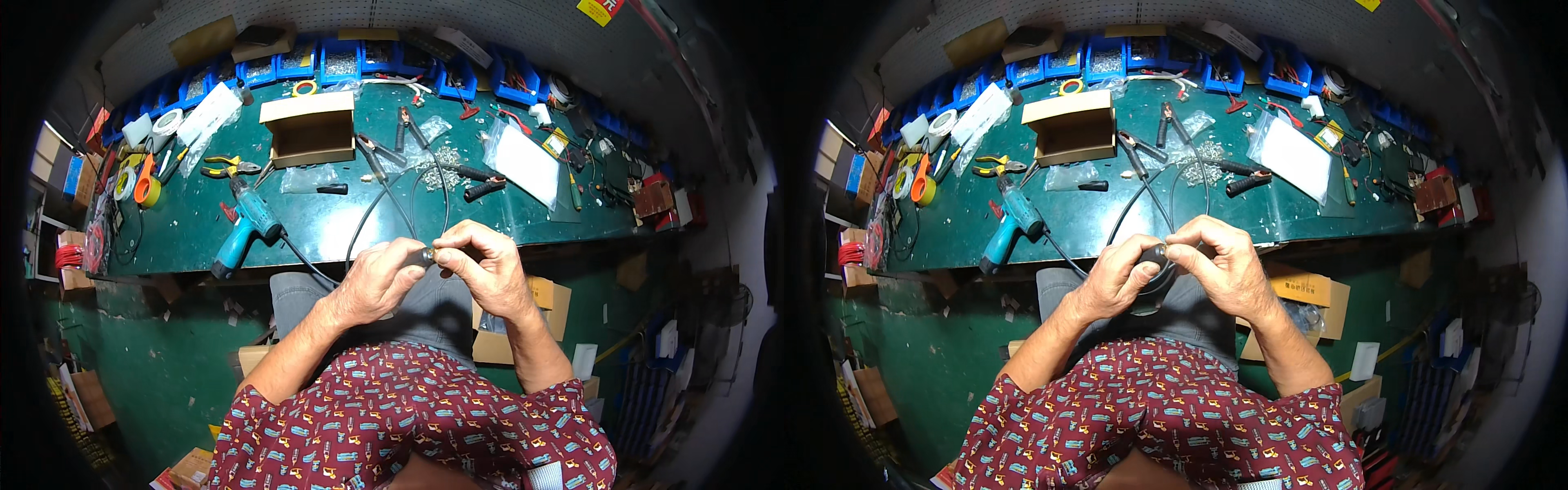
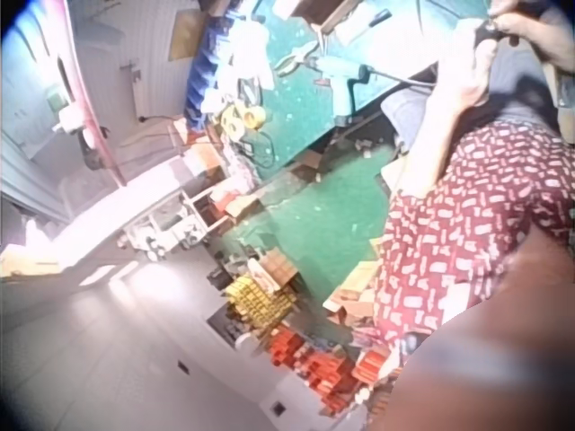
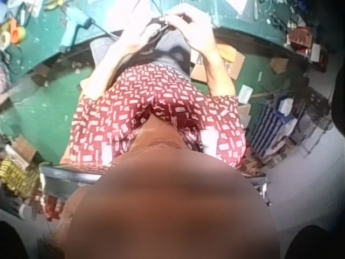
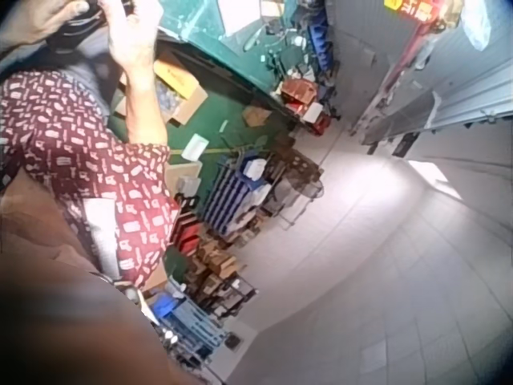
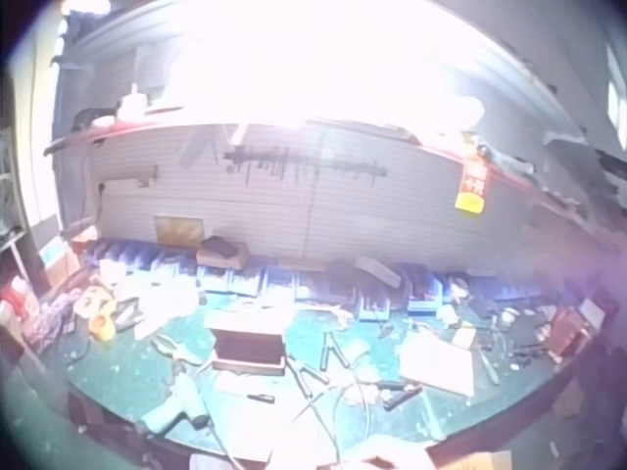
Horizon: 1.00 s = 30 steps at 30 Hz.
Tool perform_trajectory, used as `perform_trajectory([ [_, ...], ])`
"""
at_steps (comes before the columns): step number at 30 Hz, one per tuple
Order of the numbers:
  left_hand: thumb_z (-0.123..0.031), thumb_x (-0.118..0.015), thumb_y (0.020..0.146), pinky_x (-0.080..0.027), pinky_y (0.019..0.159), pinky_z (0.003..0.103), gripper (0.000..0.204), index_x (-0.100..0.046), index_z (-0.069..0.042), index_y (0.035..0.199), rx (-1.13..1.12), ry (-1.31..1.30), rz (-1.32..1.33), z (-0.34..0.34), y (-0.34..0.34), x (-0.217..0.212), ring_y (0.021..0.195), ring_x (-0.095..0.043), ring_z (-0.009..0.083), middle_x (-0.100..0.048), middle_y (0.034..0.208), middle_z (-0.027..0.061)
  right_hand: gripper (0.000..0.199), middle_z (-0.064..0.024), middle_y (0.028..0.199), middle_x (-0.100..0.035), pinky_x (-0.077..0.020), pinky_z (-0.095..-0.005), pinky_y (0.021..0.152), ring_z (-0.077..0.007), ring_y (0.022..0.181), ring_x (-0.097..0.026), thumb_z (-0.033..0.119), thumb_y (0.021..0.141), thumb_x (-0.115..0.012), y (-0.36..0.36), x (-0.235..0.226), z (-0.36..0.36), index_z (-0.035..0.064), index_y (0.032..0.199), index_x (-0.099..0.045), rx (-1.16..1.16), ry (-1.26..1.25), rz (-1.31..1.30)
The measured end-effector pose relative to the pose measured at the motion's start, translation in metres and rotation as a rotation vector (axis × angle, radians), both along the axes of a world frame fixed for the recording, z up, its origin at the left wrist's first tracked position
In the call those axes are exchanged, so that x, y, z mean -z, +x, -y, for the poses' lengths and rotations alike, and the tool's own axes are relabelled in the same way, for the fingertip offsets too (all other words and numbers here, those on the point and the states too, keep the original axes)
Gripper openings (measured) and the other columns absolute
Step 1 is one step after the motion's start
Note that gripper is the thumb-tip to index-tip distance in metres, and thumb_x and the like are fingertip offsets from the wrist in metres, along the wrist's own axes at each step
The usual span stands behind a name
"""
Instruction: The person unpacks a black cable and repeatedly attaches black plastic connectors to its ends using a blue heat gun. The person handles the cable and connectors one at a time, applying heat to secure the fittings.
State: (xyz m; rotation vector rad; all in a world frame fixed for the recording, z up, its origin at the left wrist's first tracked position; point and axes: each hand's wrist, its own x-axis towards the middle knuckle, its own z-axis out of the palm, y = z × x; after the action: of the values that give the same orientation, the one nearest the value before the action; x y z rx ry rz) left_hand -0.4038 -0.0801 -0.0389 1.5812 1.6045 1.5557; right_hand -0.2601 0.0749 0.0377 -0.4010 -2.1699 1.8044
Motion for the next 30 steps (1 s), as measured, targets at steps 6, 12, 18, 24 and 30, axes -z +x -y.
perform_trajectory([
  [6, -0.023, -0.058, 0.102, -0.05, 0.069, 0.045, 0.028, -0.056, 0.0, 0.117, -0.013, -0.069, 0.082, 0.003, 0.008, 0.006, 0.08, -0.065, 0.0419, -0.064, 0.086, 0.0197, 0.016, -0.003, 0.086, -0.067, -0.0527, -0.0232, 0.066, -0.0076, 0.074, -0.063, 0.013, 0.096, -0.071, -0.004, 0.009, 0.0, -0.0022, 0.101, -0.068, -0.022, -0.06, 0.091],
  [12, -0.031, -0.049, 0.107, -0.048, 0.061, 0.035, 0.031, -0.054, 0.0, 0.11, -0.161, -0.133, 0.378, 0.022, 0.026, 0.045, 0.067, -0.059, 0.0183, -0.06, 0.077, 0.0093, 0.02, -0.0031, 0.085, -0.068, -0.0514, -0.0229, 0.062, -0.0069, 0.073, -0.062, 0.018, 0.098, -0.07, -0.023, 0.069, 0.017, -0.0014, 0.103, -0.067, -0.003, -0.235, 0.14],
  [18, -0.037, -0.042, 0.11, -0.036, 0.047, 0.02, 0.031, -0.054, -0.01, 0.105, -0.307, -0.248, 1.173, 0.052, 0.034, 0.121, 0.059, -0.044, 0.0045, -0.052, 0.077, -0.004, 0.046, -0.0092, 0.092, -0.066, -0.0533, -0.0263, 0.055, -0.0099, 0.067, -0.062, 0.019, 0.1, -0.065, -0.052, 0.167, 0.077, -0.006, 0.136, -0.049, -0.024, -0.444, 0.235],
  [24, -0.03, -0.042, 0.11, -0.041, 0.048, 0.023, 0.029, -0.06, -0.009, 0.1, -0.329, -0.342, 1.362, 0.041, 0.046, 0.153, 0.064, -0.052, 0.0075, -0.059, 0.084, -0.0013, 0.063, -0.0111, 0.103, -0.066, -0.0453, -0.024, 0.041, -0.0097, 0.057, -0.057, 0.026, 0.092, -0.075, -0.044, 0.212, 0.1, -0.0063, 0.137, -0.045, 0.147, -0.632, 0.396],
  [30, -0.025, -0.043, 0.108, -0.045, 0.056, 0.028, 0.028, -0.061, -0.008, 0.094, -0.461, -0.312, 1.465, 0.029, 0.052, 0.184, 0.07, -0.056, 0.0109, -0.062, 0.087, 0.0, 0.055, -0.0103, 0.101, -0.066, -0.0542, -0.0298, 0.071, -0.0154, 0.089, -0.065, 0.026, 0.088, -0.078, -0.049, 0.249, 0.104, -0.0031, 0.127, -0.052, 0.233, -0.579, 0.333],
])
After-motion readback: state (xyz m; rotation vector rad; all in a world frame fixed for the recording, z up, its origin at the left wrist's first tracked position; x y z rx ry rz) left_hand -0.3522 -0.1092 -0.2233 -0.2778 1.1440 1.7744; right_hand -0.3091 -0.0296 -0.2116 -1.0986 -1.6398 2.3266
